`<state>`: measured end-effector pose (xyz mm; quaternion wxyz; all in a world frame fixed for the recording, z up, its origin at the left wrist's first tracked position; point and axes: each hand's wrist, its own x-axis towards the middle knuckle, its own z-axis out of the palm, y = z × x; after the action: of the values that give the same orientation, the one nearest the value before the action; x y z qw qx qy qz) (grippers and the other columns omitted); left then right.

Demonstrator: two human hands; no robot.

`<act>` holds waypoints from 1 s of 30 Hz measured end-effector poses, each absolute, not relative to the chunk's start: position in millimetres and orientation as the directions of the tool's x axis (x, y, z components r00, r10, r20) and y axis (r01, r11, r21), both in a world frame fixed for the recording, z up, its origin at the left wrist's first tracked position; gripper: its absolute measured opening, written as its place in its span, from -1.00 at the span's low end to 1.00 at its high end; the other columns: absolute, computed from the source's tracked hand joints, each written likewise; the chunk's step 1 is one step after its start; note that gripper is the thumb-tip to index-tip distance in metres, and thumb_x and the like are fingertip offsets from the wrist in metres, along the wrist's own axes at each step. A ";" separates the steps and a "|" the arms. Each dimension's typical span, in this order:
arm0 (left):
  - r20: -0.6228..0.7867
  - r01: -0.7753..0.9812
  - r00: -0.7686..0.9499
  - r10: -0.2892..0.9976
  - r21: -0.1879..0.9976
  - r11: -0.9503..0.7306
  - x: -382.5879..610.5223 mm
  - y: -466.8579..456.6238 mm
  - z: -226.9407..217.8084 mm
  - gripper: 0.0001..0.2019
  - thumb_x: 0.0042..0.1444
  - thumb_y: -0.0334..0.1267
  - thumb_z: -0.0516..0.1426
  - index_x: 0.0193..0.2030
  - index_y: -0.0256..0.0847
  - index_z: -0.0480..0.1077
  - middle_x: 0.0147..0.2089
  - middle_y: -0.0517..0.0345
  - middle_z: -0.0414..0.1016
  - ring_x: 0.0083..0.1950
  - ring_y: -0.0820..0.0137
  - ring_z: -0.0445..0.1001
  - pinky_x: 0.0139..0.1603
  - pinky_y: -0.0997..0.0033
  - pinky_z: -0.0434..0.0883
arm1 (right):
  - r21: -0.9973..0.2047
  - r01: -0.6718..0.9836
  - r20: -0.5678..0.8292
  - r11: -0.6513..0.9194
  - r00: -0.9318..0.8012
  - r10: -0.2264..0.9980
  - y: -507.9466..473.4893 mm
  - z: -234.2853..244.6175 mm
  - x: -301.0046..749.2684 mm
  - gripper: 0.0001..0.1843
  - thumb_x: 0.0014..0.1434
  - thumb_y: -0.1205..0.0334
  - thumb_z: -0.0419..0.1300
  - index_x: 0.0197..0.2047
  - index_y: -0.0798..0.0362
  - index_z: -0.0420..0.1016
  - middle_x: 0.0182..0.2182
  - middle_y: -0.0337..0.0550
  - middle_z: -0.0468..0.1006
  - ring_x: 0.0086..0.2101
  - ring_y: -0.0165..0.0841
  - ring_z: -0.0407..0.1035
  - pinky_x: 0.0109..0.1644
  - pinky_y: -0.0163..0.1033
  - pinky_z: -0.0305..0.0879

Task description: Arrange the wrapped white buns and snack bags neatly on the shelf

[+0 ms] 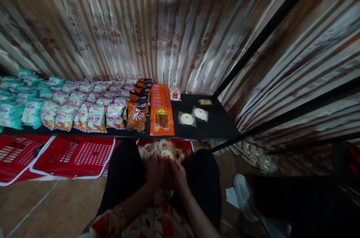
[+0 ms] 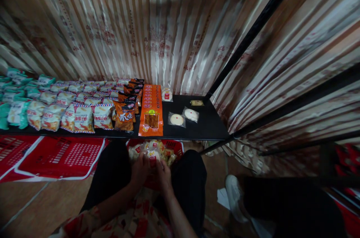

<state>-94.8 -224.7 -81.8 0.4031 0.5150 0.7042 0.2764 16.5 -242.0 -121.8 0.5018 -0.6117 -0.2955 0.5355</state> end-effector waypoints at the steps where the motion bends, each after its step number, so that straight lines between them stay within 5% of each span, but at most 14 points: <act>1: -0.272 0.496 -0.135 0.953 0.814 0.302 -94.2 -224.2 -79.6 -0.65 0.24 -0.28 -0.19 0.02 -0.26 0.30 -0.02 -0.05 0.50 0.01 0.30 0.46 0.05 0.35 0.31 | -0.926 -0.201 -0.365 -0.321 0.247 0.898 -241.1 -118.4 16.6 -0.47 -0.20 -0.28 0.28 -0.36 0.03 0.55 -0.42 -0.17 0.60 -0.34 -0.22 0.45 -0.24 -0.20 0.38; 9: -0.209 0.390 -0.141 0.968 0.887 0.248 -83.6 -216.8 -71.9 -0.63 0.19 -0.26 -0.12 0.10 -0.29 0.25 0.01 -0.10 0.47 0.06 0.27 0.43 0.10 0.27 0.31 | -0.908 -0.314 -0.363 -0.277 0.258 0.895 -235.0 -95.4 17.5 -0.46 -0.17 -0.26 0.27 -0.37 0.09 0.51 -0.48 -0.18 0.57 -0.41 -0.26 0.44 -0.28 -0.22 0.37; 15: -0.192 0.220 -0.075 0.978 0.954 0.204 -77.6 -204.4 -65.1 -0.61 0.18 -0.21 -0.05 0.12 -0.29 0.21 -0.07 -0.04 0.49 -0.11 0.32 0.49 -0.06 0.34 0.41 | -0.935 -0.285 -0.313 -0.209 0.391 0.865 -224.8 -87.1 20.8 -0.48 -0.15 -0.26 0.25 -0.40 0.09 0.49 -0.54 -0.19 0.54 -0.48 -0.32 0.40 -0.35 -0.27 0.35; 30: -0.163 0.132 0.029 0.986 0.979 0.158 -54.9 -180.5 -51.7 -0.58 0.02 -0.50 -0.01 0.07 -0.25 0.22 -0.09 0.02 0.46 -0.22 0.46 0.47 -0.18 0.48 0.44 | -0.974 -0.142 -0.226 -0.177 0.509 0.830 -200.2 -67.7 41.8 -0.48 -0.09 -0.25 0.21 -0.45 0.11 0.46 -0.61 -0.26 0.43 -0.57 -0.44 0.23 -0.51 -0.36 0.19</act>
<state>-54.9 -180.5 -51.7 0.5151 0.4992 0.5599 0.4147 41.8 -200.2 -67.7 0.5831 -0.6440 -0.2671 0.4171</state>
